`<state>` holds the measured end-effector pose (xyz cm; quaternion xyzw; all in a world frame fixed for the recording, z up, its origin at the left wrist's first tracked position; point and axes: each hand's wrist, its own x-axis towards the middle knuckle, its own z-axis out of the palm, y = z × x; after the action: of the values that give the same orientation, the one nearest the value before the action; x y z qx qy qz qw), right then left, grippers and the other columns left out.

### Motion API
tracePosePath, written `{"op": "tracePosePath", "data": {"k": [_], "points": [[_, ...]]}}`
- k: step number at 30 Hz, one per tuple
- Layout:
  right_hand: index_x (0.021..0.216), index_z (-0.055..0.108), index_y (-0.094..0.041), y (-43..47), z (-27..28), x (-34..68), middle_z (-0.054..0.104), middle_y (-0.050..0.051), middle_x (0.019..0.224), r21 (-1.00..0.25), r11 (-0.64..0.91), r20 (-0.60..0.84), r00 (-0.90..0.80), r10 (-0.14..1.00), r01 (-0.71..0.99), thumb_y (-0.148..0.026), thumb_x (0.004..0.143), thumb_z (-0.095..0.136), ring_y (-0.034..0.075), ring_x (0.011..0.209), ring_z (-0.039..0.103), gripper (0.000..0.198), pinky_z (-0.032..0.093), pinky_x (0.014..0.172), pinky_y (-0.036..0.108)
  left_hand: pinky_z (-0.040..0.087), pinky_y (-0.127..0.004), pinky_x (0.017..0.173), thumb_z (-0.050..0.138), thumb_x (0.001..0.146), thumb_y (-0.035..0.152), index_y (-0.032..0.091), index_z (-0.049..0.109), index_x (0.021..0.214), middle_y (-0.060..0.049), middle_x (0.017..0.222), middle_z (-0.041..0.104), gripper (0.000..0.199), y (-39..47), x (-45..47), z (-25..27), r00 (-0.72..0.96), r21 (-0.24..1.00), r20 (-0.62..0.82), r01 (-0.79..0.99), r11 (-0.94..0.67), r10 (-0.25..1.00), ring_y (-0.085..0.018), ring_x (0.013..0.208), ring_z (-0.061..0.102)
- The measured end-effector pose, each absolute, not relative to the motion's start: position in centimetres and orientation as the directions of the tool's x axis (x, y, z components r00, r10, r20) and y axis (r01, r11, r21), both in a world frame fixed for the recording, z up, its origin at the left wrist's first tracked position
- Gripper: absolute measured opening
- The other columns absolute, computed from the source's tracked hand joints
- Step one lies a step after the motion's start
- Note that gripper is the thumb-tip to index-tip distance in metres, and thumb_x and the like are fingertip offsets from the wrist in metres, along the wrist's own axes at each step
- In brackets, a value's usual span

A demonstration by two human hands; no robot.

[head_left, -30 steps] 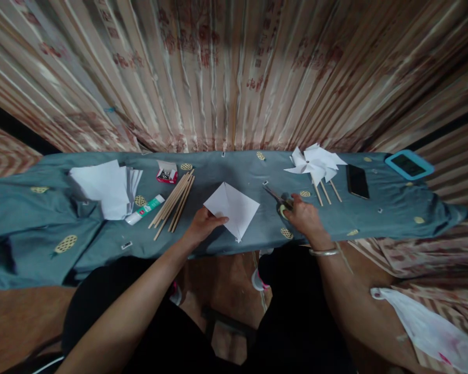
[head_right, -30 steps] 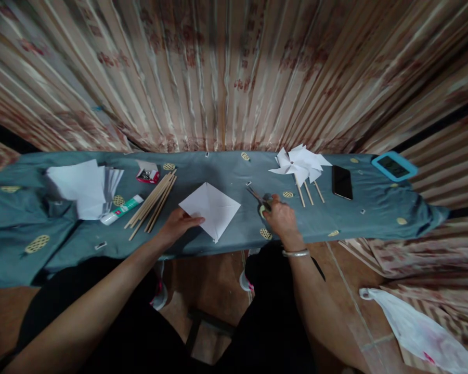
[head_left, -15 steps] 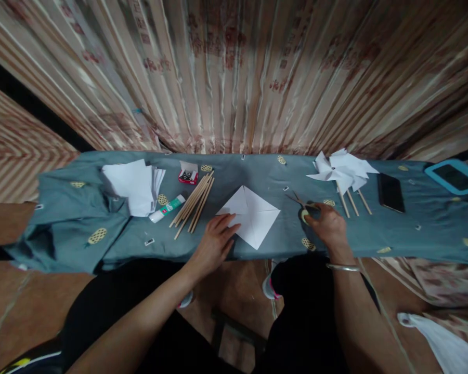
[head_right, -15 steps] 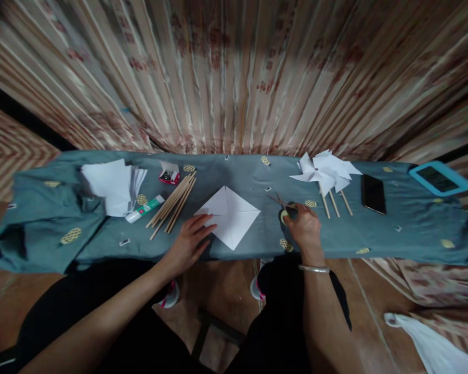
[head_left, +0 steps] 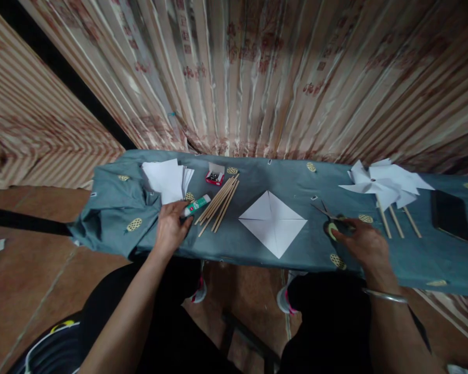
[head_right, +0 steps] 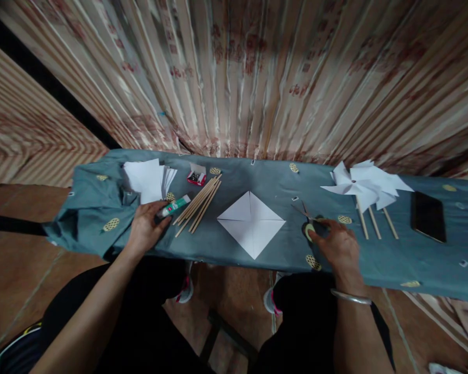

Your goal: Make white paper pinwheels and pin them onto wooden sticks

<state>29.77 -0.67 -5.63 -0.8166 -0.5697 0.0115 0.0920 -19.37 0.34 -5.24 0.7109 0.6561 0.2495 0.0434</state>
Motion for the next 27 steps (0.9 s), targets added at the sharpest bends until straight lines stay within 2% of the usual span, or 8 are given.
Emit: {"op": "tracePosePath", "data": {"k": [6, 9, 12, 15, 17, 20, 23, 27], "points": [[0.105, 0.069, -0.022, -0.7, -5.2, 30.5, 0.074, 0.009, 0.084, -0.394, -0.283, -0.035, 0.294, 0.955, 0.875, -0.049, 0.067, 0.070, 0.030, 0.076, 0.070, 0.047, 0.052, 0.066, 0.041, 0.046, -0.050, 0.095, 0.047, 0.088, 0.030, 0.014, 0.064, 0.113, -0.016, 0.111, 0.067, 0.035, 0.6, -19.4, -5.5, 0.041, 0.290, 0.248, 0.950, -0.115, 0.968, -0.034, 0.106, 0.057], [0.108, 0.068, -0.019, -1.2, -4.5, 30.1, 0.074, 0.013, 0.099, -0.400, -0.276, 0.063, 0.327, 0.943, 0.874, -0.051, 0.072, 0.063, 0.029, 0.080, 0.069, 0.049, 0.052, 0.070, 0.041, 0.046, -0.049, 0.095, 0.045, 0.088, 0.032, 0.013, 0.065, 0.110, -0.016, 0.105, 0.068, 0.036, 0.7, -19.5, -4.7, 0.004, 0.326, 0.272, 0.940, -0.096, 0.962, -0.034, 0.104, 0.058], [0.116, 0.065, -0.016, -2.0, -3.1, 28.3, 0.070, 0.017, 0.111, -0.427, -0.247, 0.288, 0.390, 0.875, 0.870, -0.051, 0.081, 0.054, 0.026, 0.077, 0.067, 0.051, 0.052, 0.072, 0.040, 0.046, -0.047, 0.095, 0.049, 0.086, 0.036, 0.013, 0.066, 0.109, -0.015, 0.104, 0.068, 0.037, 0.5, -19.2, -3.6, -0.081, 0.439, 0.316, 0.896, -0.070, 0.945, -0.032, 0.102, 0.059], [0.116, 0.065, -0.017, -2.9, -1.9, 24.7, 0.070, 0.014, 0.108, -0.596, -0.153, 0.290, 0.389, 0.874, 0.788, -0.050, 0.085, 0.054, 0.022, 0.075, 0.064, 0.046, 0.051, 0.069, 0.036, 0.049, -0.042, 0.091, 0.057, 0.082, 0.042, 0.016, 0.065, 0.110, -0.010, 0.105, 0.067, 0.039, 0.0, -17.3, -2.6, -0.174, 0.683, 0.251, 0.729, -0.047, 0.952, -0.027, 0.095, 0.062], [0.111, 0.068, -0.020, -3.4, -1.5, 21.6, 0.072, 0.010, 0.097, -0.778, -0.086, 0.169, 0.340, 0.925, 0.622, -0.050, 0.083, 0.060, 0.020, 0.071, 0.062, 0.042, 0.050, 0.067, 0.034, 0.051, -0.037, 0.087, 0.063, 0.079, 0.045, 0.018, 0.065, 0.106, -0.007, 0.100, 0.067, 0.038, -0.6, -14.7, -2.1, -0.152, 0.862, 0.156, 0.503, -0.060, 0.976, -0.024, 0.094, 0.064], [0.110, 0.070, -0.025, -3.9, -1.5, 17.3, 0.073, 0.006, 0.102, -0.988, -0.054, -0.051, 0.027, 0.998, 0.143, -0.045, 0.075, 0.074, 0.016, 0.073, 0.062, 0.041, 0.050, 0.067, 0.030, 0.054, -0.034, 0.078, 0.068, 0.076, 0.042, 0.018, 0.065, 0.104, -0.007, 0.098, 0.068, 0.037, -1.9, -10.1, -1.7, 0.049, 0.978, -0.038, 0.207, 0.027, 0.998, -0.022, 0.087, 0.066], [0.122, 0.066, -0.032, -4.0, -1.7, 14.8, 0.071, 0.003, 0.112, -0.955, -0.202, -0.151, -0.226, 0.962, -0.219, -0.039, 0.067, 0.084, 0.013, 0.074, 0.063, 0.058, 0.049, 0.064, 0.025, 0.054, -0.032, 0.077, 0.068, 0.078, 0.037, 0.020, 0.067, 0.099, -0.005, 0.094, 0.069, 0.027, -3.2, -6.6, -1.7, 0.255, 0.986, -0.124, 0.140, 0.090, 0.959, -0.021, 0.087, 0.066], [0.098, 0.076, -0.025, -3.7, -1.7, 14.1, 0.073, 0.001, 0.087, -0.895, -0.296, -0.223, -0.241, 0.945, -0.334, -0.039, 0.070, 0.083, 0.008, 0.061, 0.058, 0.032, 0.046, 0.055, 0.019, 0.054, -0.034, 0.080, 0.069, 0.077, 0.036, 0.020, 0.067, 0.100, -0.007, 0.096, 0.070, 0.028, -3.8, -4.9, -2.2, 0.343, 0.979, -0.200, 0.098, 0.177, 0.918, -0.023, 0.089, 0.067]]}}
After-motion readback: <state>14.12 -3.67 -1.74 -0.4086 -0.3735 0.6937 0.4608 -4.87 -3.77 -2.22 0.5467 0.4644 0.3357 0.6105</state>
